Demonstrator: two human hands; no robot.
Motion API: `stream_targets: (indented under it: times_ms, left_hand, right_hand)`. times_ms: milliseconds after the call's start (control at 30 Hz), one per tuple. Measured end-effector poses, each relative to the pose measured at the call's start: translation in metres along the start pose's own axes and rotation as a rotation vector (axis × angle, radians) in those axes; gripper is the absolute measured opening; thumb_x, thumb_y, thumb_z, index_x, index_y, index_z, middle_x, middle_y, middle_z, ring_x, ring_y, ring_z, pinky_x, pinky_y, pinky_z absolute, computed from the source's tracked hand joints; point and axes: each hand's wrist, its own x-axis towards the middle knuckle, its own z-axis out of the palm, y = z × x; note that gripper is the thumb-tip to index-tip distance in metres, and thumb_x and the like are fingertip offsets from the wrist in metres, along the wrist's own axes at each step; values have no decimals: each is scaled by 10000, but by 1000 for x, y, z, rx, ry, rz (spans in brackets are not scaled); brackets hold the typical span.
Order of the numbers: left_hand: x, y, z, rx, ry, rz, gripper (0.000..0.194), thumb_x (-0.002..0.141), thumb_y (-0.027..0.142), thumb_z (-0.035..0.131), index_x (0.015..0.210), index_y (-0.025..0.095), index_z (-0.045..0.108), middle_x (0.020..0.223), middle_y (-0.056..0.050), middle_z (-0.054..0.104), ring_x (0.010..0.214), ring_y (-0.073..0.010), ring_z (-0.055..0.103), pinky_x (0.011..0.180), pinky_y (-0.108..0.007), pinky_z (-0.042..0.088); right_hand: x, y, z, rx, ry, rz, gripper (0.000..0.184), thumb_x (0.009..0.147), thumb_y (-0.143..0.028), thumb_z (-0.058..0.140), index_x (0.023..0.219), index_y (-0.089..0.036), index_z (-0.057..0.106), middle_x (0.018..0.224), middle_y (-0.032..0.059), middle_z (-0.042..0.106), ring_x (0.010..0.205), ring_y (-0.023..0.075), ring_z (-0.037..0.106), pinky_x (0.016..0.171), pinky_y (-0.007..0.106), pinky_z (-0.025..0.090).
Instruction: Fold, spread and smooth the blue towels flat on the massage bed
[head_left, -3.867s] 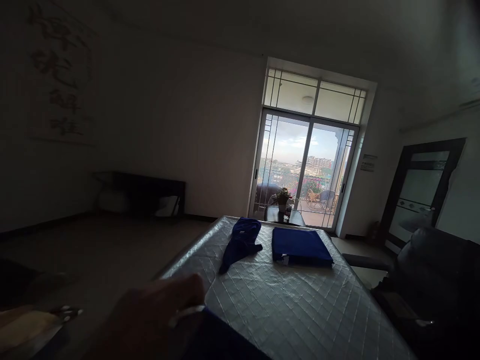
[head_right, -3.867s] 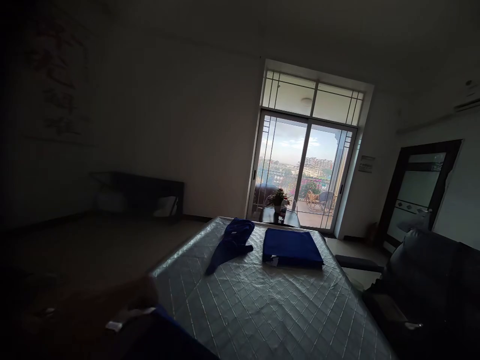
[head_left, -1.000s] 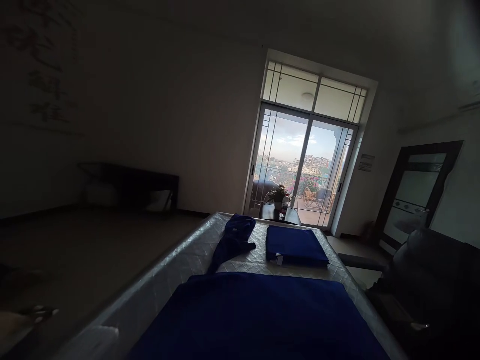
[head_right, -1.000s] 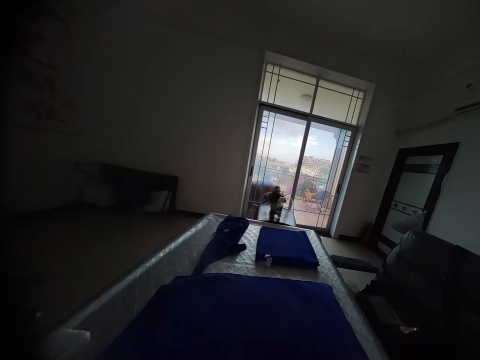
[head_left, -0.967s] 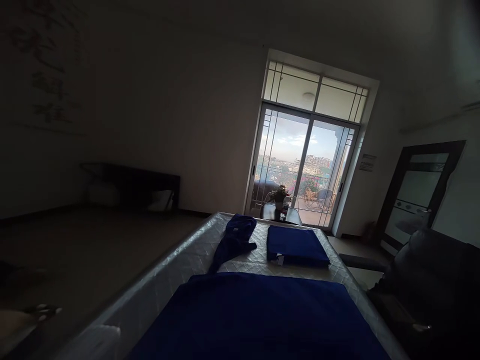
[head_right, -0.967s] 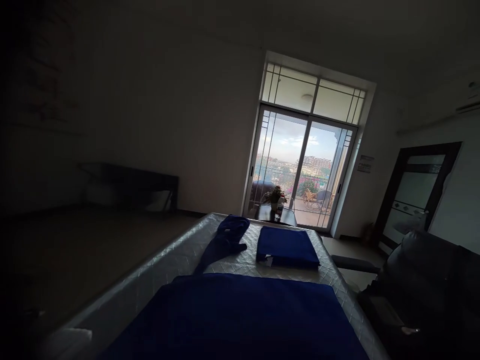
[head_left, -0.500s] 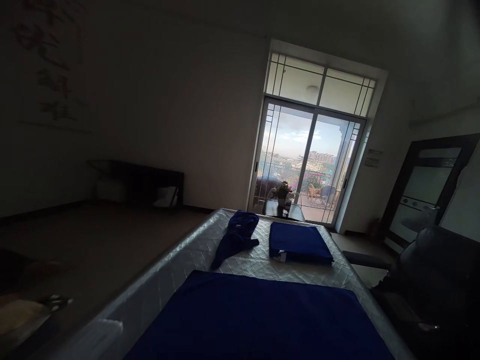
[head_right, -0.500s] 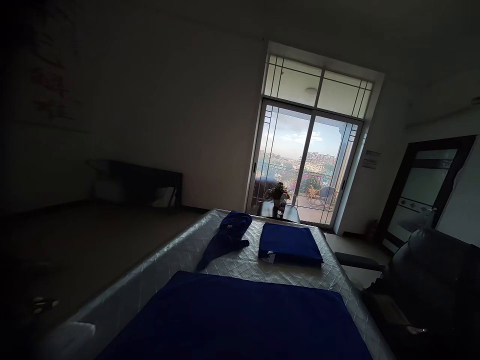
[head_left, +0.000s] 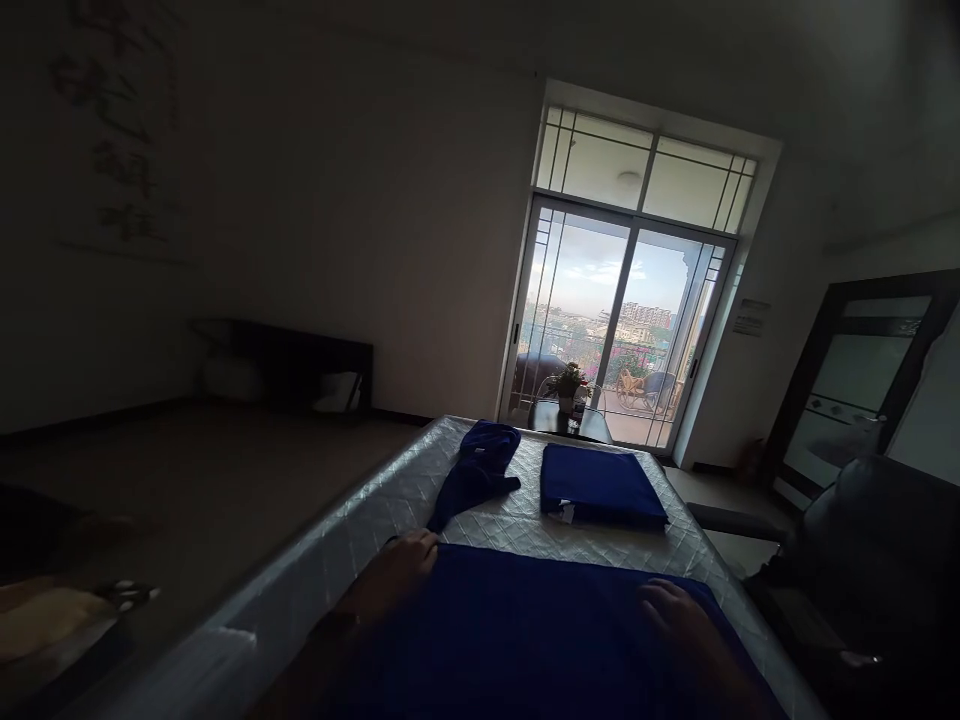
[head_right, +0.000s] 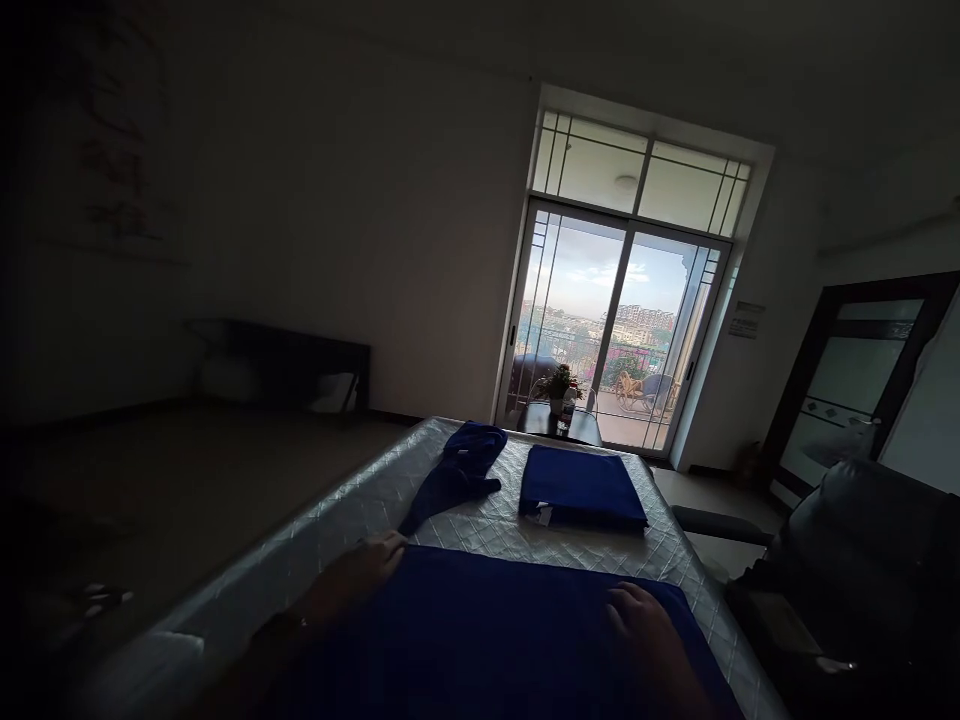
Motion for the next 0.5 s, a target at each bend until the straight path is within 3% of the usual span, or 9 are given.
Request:
stream_targets:
  times_ms: [100, 233, 367, 500]
  left_hand:
    - [20, -24, 24, 36, -20, -43, 536, 985, 307, 273, 1337, 230, 670, 1437, -64, 637, 1333, -249, 576, 1100, -363, 419]
    - [22, -61, 55, 72, -55, -39, 553, 1012, 379, 287, 1525, 302, 478, 1598, -18, 464, 1509, -238, 358, 1235, -446, 257]
    - [29, -77, 67, 125, -132, -93, 633, 1032, 482, 234, 1600, 216, 315, 1686, -80, 267, 1560, -263, 228, 1259, -487, 193]
    - [35, -81, 73, 192, -135, -81, 628, 1034, 467, 235, 1605, 213, 298, 1696, -73, 226, 1566, -263, 206, 1262, -488, 186]
  right_hand:
    - [24, 9, 35, -123, 2, 21, 513, 897, -525, 414, 1282, -368, 713, 1392, -1, 661, 1375, 287, 522, 1137, 370, 375]
    - [27, 39, 65, -221, -32, 50, 590, 942, -553, 349, 1471, -382, 547, 1536, -36, 529, 1492, 270, 356, 1228, 460, 263]
    - [25, 44, 66, -291, -114, 113, 657, 994, -584, 223, 1574, -326, 392, 1639, -5, 374, 1552, 245, 217, 1262, 509, 176]
    - [28, 41, 62, -336, -175, 139, 663, 1010, -600, 201, 1604, -329, 309, 1685, -13, 254, 1566, 239, 171, 1267, 510, 162]
